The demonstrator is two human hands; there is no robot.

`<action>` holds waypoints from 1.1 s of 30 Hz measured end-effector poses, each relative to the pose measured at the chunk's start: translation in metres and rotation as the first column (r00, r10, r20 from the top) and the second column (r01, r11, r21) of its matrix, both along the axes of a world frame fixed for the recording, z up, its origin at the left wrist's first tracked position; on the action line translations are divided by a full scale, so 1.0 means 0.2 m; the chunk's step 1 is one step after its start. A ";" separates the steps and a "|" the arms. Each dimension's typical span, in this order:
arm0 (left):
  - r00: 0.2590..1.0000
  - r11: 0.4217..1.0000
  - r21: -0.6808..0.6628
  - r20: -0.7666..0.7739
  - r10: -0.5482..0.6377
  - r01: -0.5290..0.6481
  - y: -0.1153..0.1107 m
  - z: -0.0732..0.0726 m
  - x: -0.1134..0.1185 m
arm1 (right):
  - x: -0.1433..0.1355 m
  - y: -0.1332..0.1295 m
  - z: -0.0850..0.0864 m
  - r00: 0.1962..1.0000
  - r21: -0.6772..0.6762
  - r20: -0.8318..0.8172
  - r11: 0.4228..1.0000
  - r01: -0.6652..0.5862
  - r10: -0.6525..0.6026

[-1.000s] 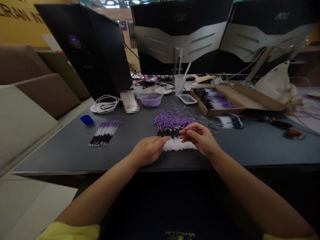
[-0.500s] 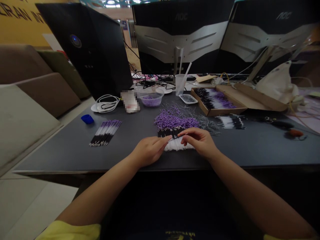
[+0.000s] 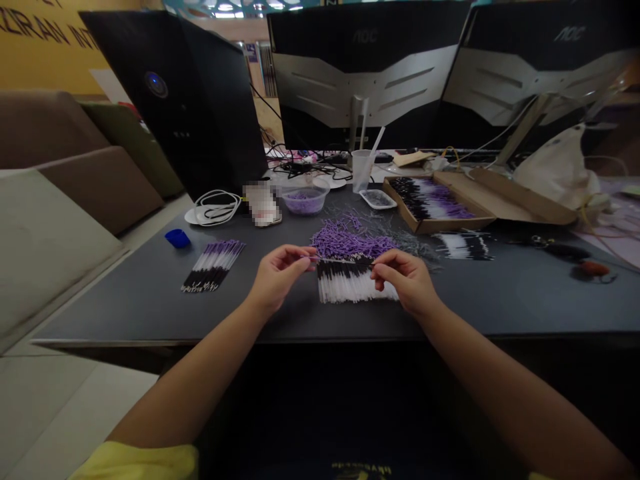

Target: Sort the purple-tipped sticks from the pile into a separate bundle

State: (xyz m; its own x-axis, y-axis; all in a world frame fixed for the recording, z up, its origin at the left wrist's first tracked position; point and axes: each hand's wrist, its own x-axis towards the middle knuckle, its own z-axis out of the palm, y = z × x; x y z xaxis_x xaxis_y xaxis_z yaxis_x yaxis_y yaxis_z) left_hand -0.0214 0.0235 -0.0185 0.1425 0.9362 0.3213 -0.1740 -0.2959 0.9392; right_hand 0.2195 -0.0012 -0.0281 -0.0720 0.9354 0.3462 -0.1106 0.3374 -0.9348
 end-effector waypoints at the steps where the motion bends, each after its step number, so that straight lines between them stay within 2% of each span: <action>1: 0.997 0.998 -0.055 0.077 -0.014 0.018 0.00 0.01 0.00 | 0.00 -0.01 0.00 0.999 -0.010 0.038 1.000 -0.007 0.007; 5: 0.978 0.991 -0.134 0.208 0.020 0.008 0.00 0.03 0.00 | -0.02 -0.02 0.01 0.983 -0.006 0.179 0.999 -0.035 0.036; 9: 0.975 0.996 -0.055 0.206 0.083 -0.073 0.00 0.03 0.00 | -0.02 -0.03 -0.01 0.957 0.002 0.282 0.998 -0.067 0.064; 15: 0.982 0.991 -0.035 0.140 0.129 -0.126 0.03 0.05 -0.03 | -0.01 -0.03 -0.01 0.947 -0.005 0.312 0.996 -0.085 0.082; 20: 0.968 0.969 0.060 -0.068 0.242 -0.238 0.12 0.15 -0.16 | -0.01 -0.03 0.00 0.945 -0.012 0.310 0.994 -0.106 0.104; 22: 0.893 0.921 0.176 -0.237 0.382 -0.347 0.16 0.21 -0.26 | -0.01 -0.04 0.00 0.944 -0.011 0.311 0.994 -0.112 0.110; 24: 0.722 0.837 0.314 -0.425 0.546 -0.448 0.20 0.27 -0.37 | -0.01 -0.04 0.00 0.943 -0.015 0.312 0.993 -0.117 0.116; 26: 0.600 0.788 0.363 -0.512 0.615 -0.498 0.24 0.32 -0.49 | -0.01 -0.04 0.00 0.942 -0.015 0.314 0.993 -0.121 0.120; 28: 0.413 0.759 0.397 -0.661 0.626 -0.515 0.30 0.34 -0.61 | -0.01 -0.04 -0.01 0.940 -0.010 0.321 0.993 -0.122 0.118; 30: 0.383 0.776 0.365 -0.712 0.589 -0.515 0.37 0.32 -0.72 | -0.01 -0.04 -0.01 0.936 -0.005 0.333 0.993 -0.120 0.115; 33: 0.451 0.800 0.374 -0.677 0.581 -0.470 0.48 0.26 -0.86 | -0.01 -0.04 -0.01 0.932 -0.003 0.343 0.992 -0.124 0.117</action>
